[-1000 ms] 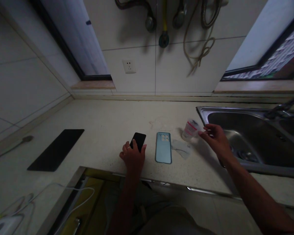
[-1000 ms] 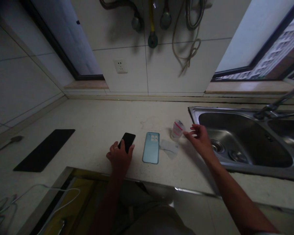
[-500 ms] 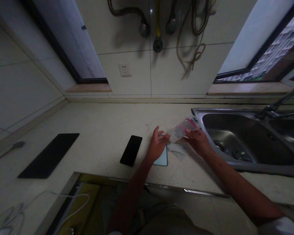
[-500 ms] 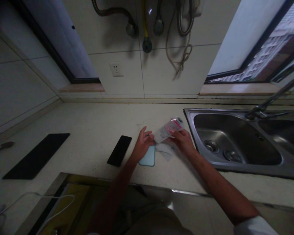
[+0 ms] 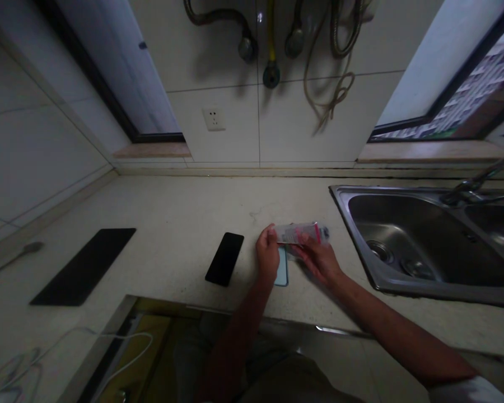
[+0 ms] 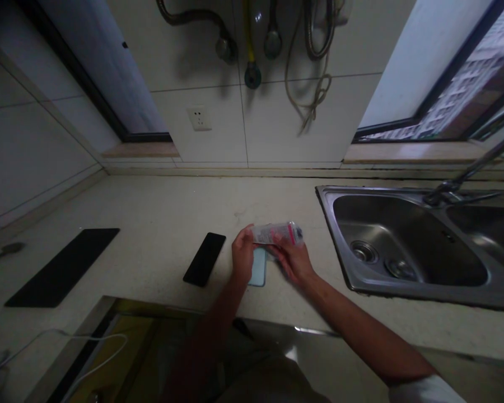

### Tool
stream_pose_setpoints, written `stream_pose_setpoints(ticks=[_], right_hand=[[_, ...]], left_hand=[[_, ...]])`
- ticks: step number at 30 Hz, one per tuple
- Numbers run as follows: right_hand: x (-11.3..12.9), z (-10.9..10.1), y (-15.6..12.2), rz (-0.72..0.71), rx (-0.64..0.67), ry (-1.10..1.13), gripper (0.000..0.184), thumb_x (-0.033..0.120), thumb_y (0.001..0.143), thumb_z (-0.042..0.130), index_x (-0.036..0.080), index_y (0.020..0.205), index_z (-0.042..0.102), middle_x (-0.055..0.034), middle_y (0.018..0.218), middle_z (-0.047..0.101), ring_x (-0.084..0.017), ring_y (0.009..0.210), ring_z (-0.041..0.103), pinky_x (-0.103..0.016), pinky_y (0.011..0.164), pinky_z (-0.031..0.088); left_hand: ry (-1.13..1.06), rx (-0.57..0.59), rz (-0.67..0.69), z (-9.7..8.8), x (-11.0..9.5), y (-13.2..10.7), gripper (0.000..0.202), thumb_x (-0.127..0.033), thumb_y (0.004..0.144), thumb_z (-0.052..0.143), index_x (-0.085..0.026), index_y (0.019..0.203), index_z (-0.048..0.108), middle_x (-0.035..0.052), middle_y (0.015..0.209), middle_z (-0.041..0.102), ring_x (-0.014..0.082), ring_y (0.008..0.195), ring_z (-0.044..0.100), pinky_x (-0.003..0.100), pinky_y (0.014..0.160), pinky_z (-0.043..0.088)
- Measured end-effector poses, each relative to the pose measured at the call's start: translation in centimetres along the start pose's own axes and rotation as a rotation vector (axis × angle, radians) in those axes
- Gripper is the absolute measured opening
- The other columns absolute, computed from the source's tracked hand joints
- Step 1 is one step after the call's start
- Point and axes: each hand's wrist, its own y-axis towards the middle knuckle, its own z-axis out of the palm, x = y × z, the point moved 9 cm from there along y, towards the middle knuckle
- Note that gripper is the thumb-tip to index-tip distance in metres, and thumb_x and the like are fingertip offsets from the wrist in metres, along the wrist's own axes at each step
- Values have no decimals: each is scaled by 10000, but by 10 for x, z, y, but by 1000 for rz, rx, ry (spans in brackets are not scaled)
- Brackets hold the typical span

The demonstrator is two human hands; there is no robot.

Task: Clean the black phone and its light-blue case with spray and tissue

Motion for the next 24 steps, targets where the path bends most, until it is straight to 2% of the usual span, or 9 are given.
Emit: stream_pose_setpoints(ticks=[5,12,16,19,24], right_hand=[[5,18,-14,-70,61,-59,419,338,609,918,236,967,725,-31,1103,754,-262,1026,711,-420,959,593],[11,16,-15,-83,57,-93,447,382,584,925,247,951,709,-32,1092,757,-272,1042,706,-419,939,596],[14,18,-16,-84,68,-89,451,392,574,931,250,941,710,-25,1070,764,-273,1024,713,-427,941,595],[15,18,-17,-88,64,-74,459,383,562,939,245,938,715,-27,1076,765,-275,1015,717,-429,931,602],[13,14,-19,-91,33,-75,437,368,572,932,246,929,710,-26,1068,765,-270,1008,720,-422,905,615]], left_hand=[[132,-76,122,-5,-8,-1,590,-642,915,458,-129,1104,680,165,1082,722,252,999,684,378,877,537],[240,-122,173,-4,-24,-10,591,-645,936,395,-146,1053,690,144,1008,730,234,918,680,360,820,539],[259,-137,173,-3,-26,-14,590,-632,946,378,-136,1058,678,149,985,723,230,876,677,346,764,543],[282,-146,170,-2,-25,-15,548,-578,970,362,-133,1089,660,154,1011,715,227,866,676,348,753,542],[346,-170,202,-2,-23,-14,433,-427,999,346,-128,1073,650,163,1047,704,230,969,666,365,859,523]])
